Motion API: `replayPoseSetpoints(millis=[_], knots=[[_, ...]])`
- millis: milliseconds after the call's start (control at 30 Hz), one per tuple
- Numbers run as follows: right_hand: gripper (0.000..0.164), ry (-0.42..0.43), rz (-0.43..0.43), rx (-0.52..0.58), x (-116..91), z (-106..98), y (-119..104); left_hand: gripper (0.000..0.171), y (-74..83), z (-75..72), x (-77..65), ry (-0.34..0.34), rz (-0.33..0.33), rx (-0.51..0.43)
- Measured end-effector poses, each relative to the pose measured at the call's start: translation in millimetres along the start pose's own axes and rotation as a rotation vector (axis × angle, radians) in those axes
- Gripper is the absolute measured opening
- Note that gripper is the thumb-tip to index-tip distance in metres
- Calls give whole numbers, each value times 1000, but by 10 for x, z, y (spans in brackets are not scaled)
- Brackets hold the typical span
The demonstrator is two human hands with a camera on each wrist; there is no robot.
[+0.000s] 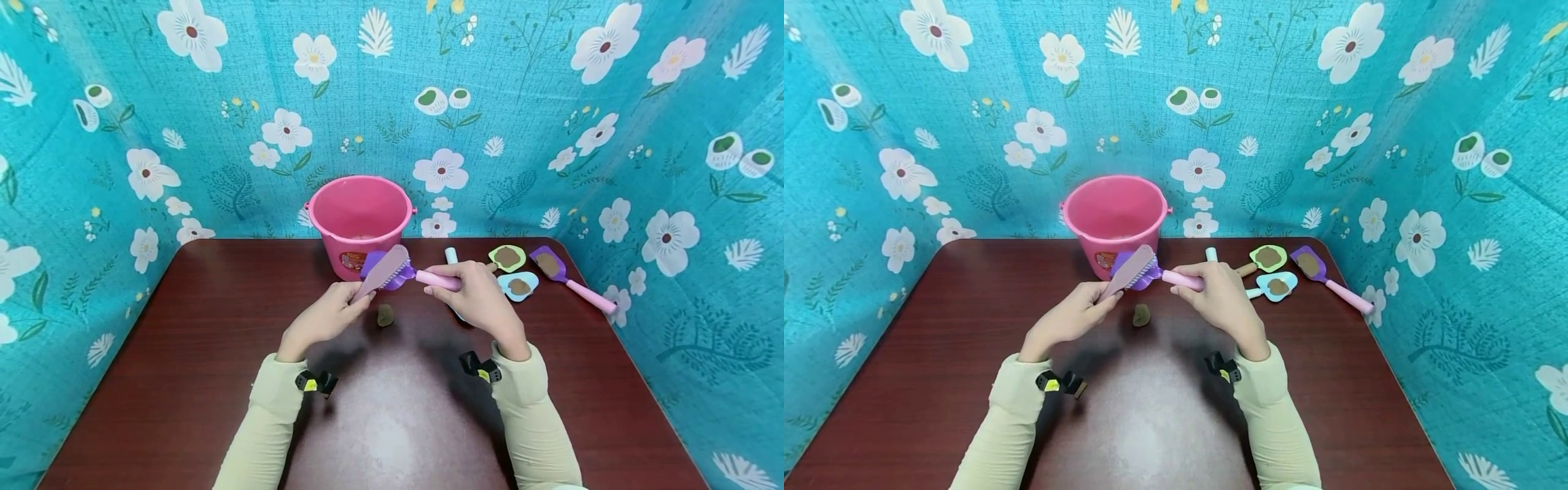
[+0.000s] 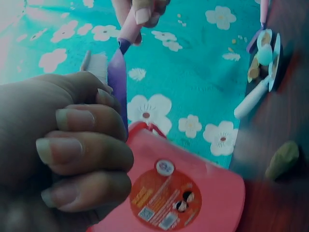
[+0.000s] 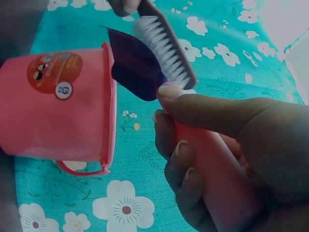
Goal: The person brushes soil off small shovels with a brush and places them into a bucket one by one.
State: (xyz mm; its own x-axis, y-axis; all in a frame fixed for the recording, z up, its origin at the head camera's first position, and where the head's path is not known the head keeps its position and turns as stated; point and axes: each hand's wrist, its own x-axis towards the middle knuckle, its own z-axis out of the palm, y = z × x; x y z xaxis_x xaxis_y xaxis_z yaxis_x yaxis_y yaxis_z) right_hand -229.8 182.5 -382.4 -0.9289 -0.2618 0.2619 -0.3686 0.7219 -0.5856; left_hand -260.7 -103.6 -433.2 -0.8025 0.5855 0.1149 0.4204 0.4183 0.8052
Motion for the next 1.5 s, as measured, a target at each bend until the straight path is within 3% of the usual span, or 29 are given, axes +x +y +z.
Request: replayPoseSetpoints(millis=[167,433,633,833,933,1067,1233,1500], knots=[[37,9,5,-6,-19,-12,25,27,-93,-63,1,14,-59,35],[37,22,6,6,-33,-71,34,19,-232,-175,-22,30,-133,12],[37,18,13,42,-42,-57,53,19,-222,-181,-38,31,-102,-43],[37,3,1,44,-34,-29,42,25,-68,-113,-60,-57,-32,-156],[37,-8,4,34,-27,-29,23,25,-24,-86,-63,-83,-4,-158],[37,-8,2,20,-36,-44,11,23,-45,-69,-49,-71,-9,-107],[37,3,-11,8,-57,-67,26,24,-135,-92,-38,-24,-62,-19],[37,25,-16,40,-65,-133,31,23,-265,-229,-67,28,-145,43]])
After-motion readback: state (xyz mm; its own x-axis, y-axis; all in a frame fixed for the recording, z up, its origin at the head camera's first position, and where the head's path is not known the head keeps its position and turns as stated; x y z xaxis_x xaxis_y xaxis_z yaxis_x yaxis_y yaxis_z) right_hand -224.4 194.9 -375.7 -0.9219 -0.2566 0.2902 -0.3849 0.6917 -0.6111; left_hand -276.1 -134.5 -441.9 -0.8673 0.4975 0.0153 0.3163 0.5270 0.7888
